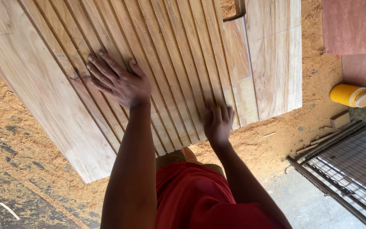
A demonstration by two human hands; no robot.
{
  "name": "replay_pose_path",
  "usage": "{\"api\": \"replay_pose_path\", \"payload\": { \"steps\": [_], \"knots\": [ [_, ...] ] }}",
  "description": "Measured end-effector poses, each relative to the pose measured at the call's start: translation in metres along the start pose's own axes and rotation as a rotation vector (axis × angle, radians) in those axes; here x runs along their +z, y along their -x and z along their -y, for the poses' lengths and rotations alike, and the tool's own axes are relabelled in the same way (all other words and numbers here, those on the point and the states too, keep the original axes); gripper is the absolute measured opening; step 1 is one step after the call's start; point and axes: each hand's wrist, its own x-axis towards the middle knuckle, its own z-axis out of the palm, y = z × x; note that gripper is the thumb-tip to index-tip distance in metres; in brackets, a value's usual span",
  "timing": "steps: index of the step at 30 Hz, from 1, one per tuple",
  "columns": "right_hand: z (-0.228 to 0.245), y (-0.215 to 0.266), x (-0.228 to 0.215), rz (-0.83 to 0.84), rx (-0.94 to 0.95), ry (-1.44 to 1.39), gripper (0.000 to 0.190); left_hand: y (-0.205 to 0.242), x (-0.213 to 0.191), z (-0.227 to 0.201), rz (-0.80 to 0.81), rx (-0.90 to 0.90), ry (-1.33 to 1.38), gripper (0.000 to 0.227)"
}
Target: The person sands a large wooden board with parallel grooves using a sanding block. They move the block back and forth along the grooves, covering the entire surface systematically.
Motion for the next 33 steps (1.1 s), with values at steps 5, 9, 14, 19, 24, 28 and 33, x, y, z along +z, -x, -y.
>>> {"api": "replay_pose_path", "payload": {
  "steps": [5, 9, 14, 19, 24, 28, 33],
  "knots": [
    [-0.002, 0.064, -0.036, -0.025, 0.013, 0.014, 0.01, -0.005, -0.005, -0.005, 0.012, -0.006, -0.013, 0.077],
    [0.002, -0.012, 0.012, -0.067, -0.014, -0.015, 0.008, -0.004, -0.002, -0.005, -0.03, 0.006, -0.025, 0.076],
    [0.006, -0.005, -0.002, -0.051, 0.015, -0.006, 0.008, -0.005, 0.006, -0.001, -0.041, 0.01, -0.005, 0.077],
    [0.007, 0.052, -0.032, -0.046, 0.062, -0.033, 0.003, -0.002, 0.008, 0.0, -0.056, 0.004, -0.043, 0.076],
    [0.001, -0.031, 0.035, -0.135, -0.013, 0.027, 0.009, -0.005, 0.0, -0.003, -0.015, 0.017, -0.011, 0.077],
    [0.003, -0.025, 0.019, -0.054, 0.023, 0.021, 0.009, -0.003, 0.002, -0.001, -0.024, 0.011, -0.022, 0.076],
    [0.009, 0.051, -0.02, -0.086, -0.004, -0.043, 0.004, -0.004, 0.005, 0.0, -0.011, -0.006, -0.029, 0.076]
  ]
}}
